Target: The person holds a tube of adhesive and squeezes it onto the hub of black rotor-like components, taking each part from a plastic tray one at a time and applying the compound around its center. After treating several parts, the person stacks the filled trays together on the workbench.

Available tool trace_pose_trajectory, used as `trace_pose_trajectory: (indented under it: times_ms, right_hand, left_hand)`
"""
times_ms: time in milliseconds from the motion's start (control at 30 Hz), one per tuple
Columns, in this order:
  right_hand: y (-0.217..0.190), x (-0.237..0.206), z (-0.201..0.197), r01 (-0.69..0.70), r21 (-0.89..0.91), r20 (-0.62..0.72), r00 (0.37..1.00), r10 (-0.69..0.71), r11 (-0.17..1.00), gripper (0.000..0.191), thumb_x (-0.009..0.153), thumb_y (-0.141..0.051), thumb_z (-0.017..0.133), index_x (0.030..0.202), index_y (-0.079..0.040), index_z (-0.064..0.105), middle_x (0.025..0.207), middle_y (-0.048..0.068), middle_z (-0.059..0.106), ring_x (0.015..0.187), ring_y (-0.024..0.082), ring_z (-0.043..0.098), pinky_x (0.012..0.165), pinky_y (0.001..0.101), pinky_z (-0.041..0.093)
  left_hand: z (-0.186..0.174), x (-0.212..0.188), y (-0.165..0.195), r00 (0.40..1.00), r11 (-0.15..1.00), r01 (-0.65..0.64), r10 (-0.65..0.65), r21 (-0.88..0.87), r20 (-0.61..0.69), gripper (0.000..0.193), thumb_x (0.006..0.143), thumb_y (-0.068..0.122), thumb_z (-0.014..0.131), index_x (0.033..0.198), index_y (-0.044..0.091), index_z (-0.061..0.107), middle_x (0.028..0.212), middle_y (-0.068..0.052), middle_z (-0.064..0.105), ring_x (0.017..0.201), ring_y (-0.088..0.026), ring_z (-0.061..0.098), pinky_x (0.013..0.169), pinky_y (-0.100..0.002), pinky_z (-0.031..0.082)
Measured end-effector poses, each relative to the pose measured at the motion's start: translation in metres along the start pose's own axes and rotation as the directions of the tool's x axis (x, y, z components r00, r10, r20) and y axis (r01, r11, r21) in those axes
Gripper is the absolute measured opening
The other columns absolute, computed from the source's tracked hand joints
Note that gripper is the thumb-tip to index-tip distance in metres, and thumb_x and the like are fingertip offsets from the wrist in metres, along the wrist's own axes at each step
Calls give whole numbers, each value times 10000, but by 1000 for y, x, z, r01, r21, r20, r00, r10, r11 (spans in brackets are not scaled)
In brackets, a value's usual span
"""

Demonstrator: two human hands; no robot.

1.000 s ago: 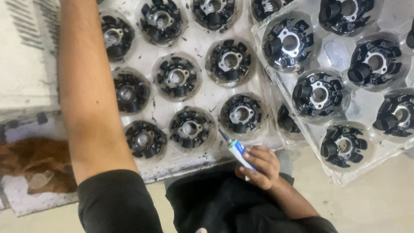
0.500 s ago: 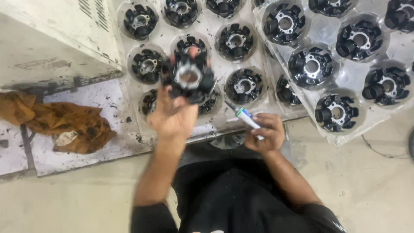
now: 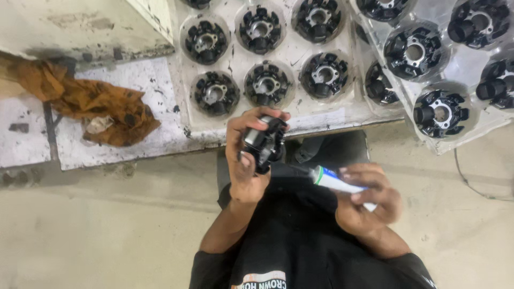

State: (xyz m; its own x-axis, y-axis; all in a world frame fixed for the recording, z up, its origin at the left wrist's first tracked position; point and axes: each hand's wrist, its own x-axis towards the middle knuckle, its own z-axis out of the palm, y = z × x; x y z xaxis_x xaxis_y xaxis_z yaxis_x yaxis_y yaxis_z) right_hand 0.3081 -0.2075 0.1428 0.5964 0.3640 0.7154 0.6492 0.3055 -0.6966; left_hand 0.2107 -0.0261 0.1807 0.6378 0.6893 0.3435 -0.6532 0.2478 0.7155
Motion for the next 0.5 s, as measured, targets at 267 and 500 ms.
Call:
trace_pose_trajectory:
  times_ms: [267, 500]
  right_hand:
    - [-28, 3, -22, 84, -191, 223, 974, -40, 978, 427, 733, 88, 744, 942, -139, 449, 981, 136, 672, 966, 332, 720, 796, 426, 607]
    - [-35, 6, -22, 118, -191, 290, 955, -59, 975, 365, 753, 110, 737, 912, -122, 503, 999, 142, 654, 1009, 342, 710, 860, 444, 647]
  left_hand:
    - [15, -16, 4, 997, 997, -73, 72, 26, 43, 533, 1109, 464, 580, 1300, -33, 568, 1295, -294, 606, 1217, -317, 648, 1109, -434, 529]
    - [19, -21, 6, 995, 996, -88, 87, 20, 54, 489, 1108, 413, 594, 1283, -43, 579, 1283, -296, 618, 1241, -311, 638, 1135, -435, 510]
